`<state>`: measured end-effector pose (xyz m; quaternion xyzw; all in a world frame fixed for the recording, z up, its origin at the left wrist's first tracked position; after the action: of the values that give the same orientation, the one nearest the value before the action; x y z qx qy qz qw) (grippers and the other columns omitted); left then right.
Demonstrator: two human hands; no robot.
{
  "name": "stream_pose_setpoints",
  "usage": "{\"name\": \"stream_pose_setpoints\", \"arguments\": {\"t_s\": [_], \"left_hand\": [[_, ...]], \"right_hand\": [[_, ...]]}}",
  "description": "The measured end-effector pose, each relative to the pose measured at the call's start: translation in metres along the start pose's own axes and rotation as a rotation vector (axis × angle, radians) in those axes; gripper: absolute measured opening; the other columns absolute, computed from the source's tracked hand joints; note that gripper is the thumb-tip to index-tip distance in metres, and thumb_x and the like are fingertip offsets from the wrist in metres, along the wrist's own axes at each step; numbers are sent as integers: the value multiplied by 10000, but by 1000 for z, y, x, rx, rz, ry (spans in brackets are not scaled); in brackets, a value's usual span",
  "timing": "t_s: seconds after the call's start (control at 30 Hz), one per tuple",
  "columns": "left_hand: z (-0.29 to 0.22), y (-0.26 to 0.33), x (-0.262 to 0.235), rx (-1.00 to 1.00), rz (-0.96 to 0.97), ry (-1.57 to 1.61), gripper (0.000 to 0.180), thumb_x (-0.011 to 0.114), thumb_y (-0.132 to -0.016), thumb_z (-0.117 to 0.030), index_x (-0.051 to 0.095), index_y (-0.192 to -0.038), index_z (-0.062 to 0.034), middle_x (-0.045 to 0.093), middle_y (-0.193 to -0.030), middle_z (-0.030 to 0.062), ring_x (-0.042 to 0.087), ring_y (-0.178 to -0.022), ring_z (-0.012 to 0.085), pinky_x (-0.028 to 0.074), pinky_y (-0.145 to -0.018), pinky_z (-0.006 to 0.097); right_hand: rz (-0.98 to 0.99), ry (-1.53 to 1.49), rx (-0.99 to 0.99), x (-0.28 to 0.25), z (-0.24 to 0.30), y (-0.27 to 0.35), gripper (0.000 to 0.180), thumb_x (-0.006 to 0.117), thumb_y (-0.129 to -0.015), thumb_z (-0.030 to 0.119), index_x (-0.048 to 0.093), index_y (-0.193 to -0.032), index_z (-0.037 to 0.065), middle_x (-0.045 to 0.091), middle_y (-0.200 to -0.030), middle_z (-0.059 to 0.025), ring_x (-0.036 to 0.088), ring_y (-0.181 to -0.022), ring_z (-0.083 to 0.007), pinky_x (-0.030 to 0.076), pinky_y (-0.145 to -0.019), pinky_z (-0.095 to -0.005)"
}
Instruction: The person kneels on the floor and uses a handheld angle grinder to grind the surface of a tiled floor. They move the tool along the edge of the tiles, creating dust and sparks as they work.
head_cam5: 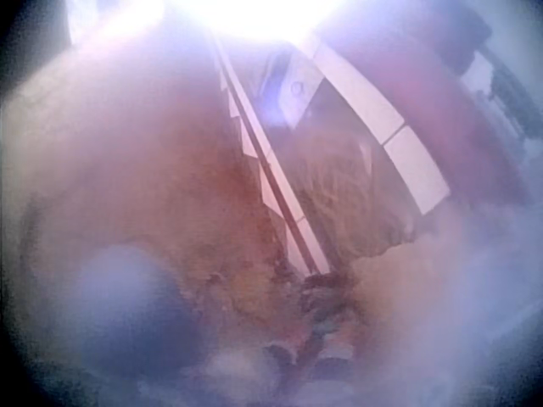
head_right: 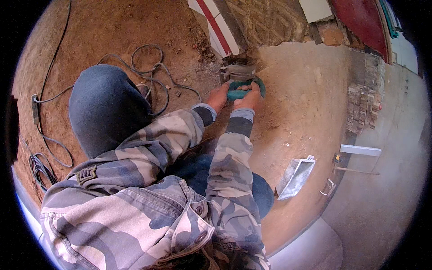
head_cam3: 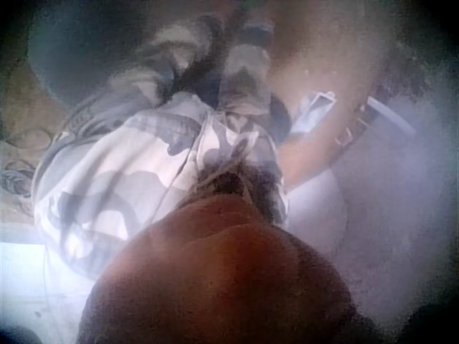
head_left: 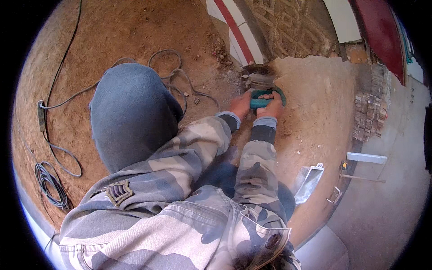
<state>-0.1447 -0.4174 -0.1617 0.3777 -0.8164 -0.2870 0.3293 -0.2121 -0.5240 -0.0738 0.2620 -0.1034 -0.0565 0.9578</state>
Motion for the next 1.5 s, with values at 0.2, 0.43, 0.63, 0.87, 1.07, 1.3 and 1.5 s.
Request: {"name": "stream_pose_setpoints", "arguments": {"t_s": [0.2, 0.43, 0.63, 0.87, 1.07, 1.3, 1.5], "left_hand": [[14, -30, -22, -42, -41, 75, 582, 391, -934, -449, 654, -936, 71, 651, -870, 286, 657, -802, 377, 459, -678, 475], [15, -20, -28, -77, -80, 63, 597, 408, -916, -465, 667, -904, 72, 638, -718, 259, 646, -632, 359, 458, -600, 466], [-7, -11, 4, 79, -73, 15, 579, 440, -903, -449, 651, -892, 90, 644, -766, 253, 651, -786, 359, 449, -689, 463], [-21, 10, -7, -20, -25, 119, 524, 481, -898, -411, 639, -864, 88, 636, -740, 219, 593, -697, 306, 431, -672, 447], [-14, -2, -7, 29, -24, 38, 554, 454, -909, -440, 655, -889, 76, 648, -772, 251, 641, -751, 354, 450, -698, 461], [6, -23, 11, 112, -2, -77, 593, 436, -910, -469, 658, -924, 80, 662, -871, 290, 657, -824, 392, 456, -744, 467], [-5, -1, 8, -142, 8, 154, 589, 476, -895, -452, 642, -868, 113, 647, -752, 237, 640, -720, 318, 458, -676, 452]], "right_hand": [[-27, 168, 3, 30, -17, 11, 193, 579, -864, 43, 450, -721, 56, 465, -612, -75, 489, -515, -215, 462, -502, -404], [15, 113, 52, 23, -27, 1, 181, 580, -869, 46, 461, -734, 59, 461, -625, -70, 486, -516, -211, 455, -493, -398], [52, 13, 55, 22, 11, 4, 173, 569, -879, 49, 468, -739, 58, 463, -641, -71, 488, -533, -213, 450, -496, -394], [53, 104, 20, 20, 0, -2, 196, 568, -877, 65, 454, -717, 66, 465, -618, -84, 485, -528, -229, 463, -527, -399], [61, 35, 80, 18, -2, -6, 160, 564, -868, 49, 480, -732, 57, 476, -607, -94, 490, -514, -239, 469, -523, -395], [5, 68, -12, 8, 14, -6, 161, 569, -859, 30, 471, -732, 49, 454, -614, -82, 504, -541, -226, 458, -515, -387], [19, 18, 56, 17, 8, -2, 153, 562, -870, 29, 468, -750, 44, 459, -647, -75, 493, -551, -213, 459, -522, -388]]}}
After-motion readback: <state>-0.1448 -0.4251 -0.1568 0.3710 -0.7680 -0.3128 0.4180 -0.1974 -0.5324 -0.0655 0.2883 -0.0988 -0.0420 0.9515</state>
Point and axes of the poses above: each hand's wrist, its own y-axis away from the middle knuckle, its own x-axis out of the palm, z = x × y, the point moved 9 cm from there along -y, towards the middle knuckle
